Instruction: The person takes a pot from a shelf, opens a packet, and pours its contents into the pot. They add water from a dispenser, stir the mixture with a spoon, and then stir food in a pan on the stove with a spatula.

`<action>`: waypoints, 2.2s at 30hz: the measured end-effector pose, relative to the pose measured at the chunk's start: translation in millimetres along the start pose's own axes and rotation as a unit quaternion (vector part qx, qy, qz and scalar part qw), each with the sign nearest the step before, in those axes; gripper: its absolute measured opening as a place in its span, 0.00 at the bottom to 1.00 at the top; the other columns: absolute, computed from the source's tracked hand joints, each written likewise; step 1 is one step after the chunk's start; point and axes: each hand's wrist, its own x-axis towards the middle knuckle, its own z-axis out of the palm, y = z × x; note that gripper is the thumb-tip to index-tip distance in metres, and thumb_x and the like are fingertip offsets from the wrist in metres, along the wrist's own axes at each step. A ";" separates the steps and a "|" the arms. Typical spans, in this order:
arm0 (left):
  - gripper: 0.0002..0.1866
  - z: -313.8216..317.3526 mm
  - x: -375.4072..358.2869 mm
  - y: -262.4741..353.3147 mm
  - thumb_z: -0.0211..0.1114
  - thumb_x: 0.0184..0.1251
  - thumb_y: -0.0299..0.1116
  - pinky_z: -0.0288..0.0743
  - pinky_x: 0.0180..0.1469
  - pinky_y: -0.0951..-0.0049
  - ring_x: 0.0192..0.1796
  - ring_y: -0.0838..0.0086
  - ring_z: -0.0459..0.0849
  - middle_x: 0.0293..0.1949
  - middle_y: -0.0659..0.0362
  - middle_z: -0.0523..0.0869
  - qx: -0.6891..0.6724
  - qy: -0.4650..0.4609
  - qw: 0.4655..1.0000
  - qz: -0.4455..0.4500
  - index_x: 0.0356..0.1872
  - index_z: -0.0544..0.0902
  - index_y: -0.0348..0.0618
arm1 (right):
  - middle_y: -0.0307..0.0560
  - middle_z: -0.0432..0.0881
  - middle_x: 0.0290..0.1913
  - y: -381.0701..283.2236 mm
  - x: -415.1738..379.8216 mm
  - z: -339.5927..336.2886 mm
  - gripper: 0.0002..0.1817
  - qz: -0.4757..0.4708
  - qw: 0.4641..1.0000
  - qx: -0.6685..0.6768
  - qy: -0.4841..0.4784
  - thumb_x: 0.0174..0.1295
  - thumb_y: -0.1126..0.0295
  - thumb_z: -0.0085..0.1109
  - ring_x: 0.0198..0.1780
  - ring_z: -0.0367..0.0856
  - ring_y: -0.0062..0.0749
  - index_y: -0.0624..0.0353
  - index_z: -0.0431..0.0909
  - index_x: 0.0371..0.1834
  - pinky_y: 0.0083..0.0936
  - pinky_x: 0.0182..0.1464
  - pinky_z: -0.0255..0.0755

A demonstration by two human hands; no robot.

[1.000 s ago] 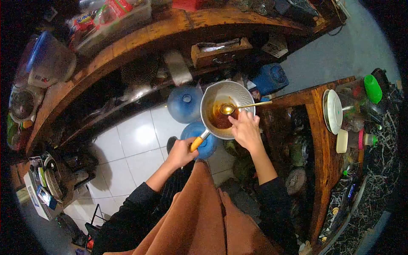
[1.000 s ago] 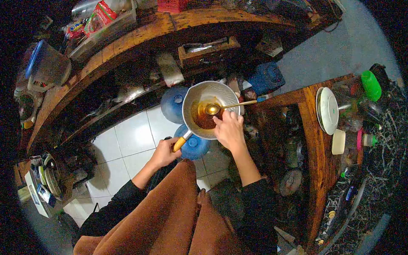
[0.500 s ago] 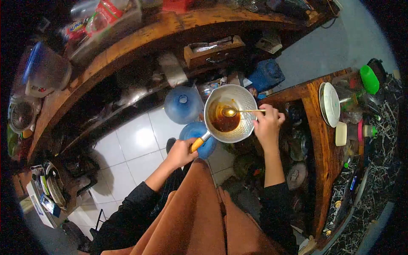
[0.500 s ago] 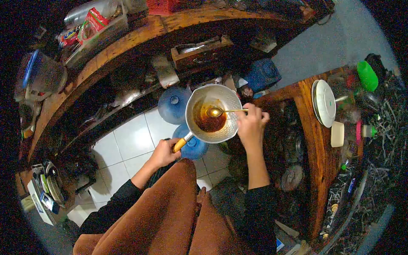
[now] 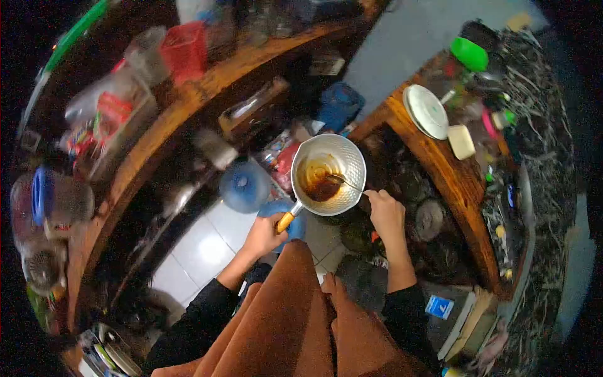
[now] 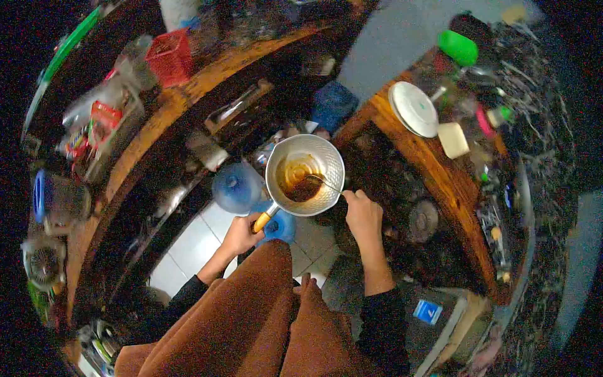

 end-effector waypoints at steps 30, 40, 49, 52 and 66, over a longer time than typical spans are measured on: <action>0.17 156.8 -7.6 274.8 0.60 0.44 0.31 0.68 0.31 0.67 0.29 0.54 0.77 0.24 0.42 0.75 0.032 -0.319 0.888 0.328 0.37 0.74 0.34 | 0.46 0.68 0.21 73.6 -317.9 -169.9 0.21 0.438 0.837 -0.166 0.284 0.40 0.79 0.49 0.21 0.71 0.41 0.47 0.74 0.41 0.33 0.23 0.67; 0.17 252.1 3.5 346.8 0.59 0.45 0.30 0.69 0.30 0.68 0.26 0.61 0.79 0.21 0.45 0.77 0.022 -0.330 0.881 0.338 0.38 0.74 0.34 | 0.47 0.70 0.23 154.0 -335.6 -189.2 0.19 0.487 0.788 -0.183 0.329 0.44 0.76 0.49 0.20 0.73 0.41 0.46 0.74 0.42 0.33 0.22 0.69; 0.17 310.0 38.2 404.5 0.59 0.48 0.34 0.67 0.36 0.69 0.29 0.72 0.75 0.26 0.50 0.79 0.006 -0.388 0.847 0.365 0.37 0.74 0.32 | 0.55 0.76 0.24 231.1 -311.0 -205.5 0.11 0.624 0.697 -0.017 0.353 0.47 0.69 0.48 0.29 0.75 0.49 0.52 0.76 0.35 0.39 0.32 0.68; 0.19 321.3 65.8 397.7 0.60 0.45 0.34 0.69 0.31 0.68 0.27 0.57 0.78 0.23 0.44 0.77 -0.012 -0.354 0.831 0.429 0.40 0.73 0.36 | 0.55 0.76 0.28 264.0 -294.2 -211.1 0.10 0.608 0.715 0.047 0.343 0.48 0.68 0.48 0.33 0.75 0.49 0.54 0.76 0.33 0.37 0.36 0.67; 0.18 283.9 151.4 366.0 0.60 0.45 0.30 0.70 0.32 0.67 0.32 0.59 0.79 0.26 0.43 0.77 0.079 -0.353 0.882 0.303 0.40 0.73 0.35 | 0.54 0.76 0.31 383.9 -187.7 -167.0 0.16 0.482 0.865 0.102 0.099 0.48 0.59 0.50 0.36 0.74 0.50 0.59 0.67 0.35 0.39 0.39 0.66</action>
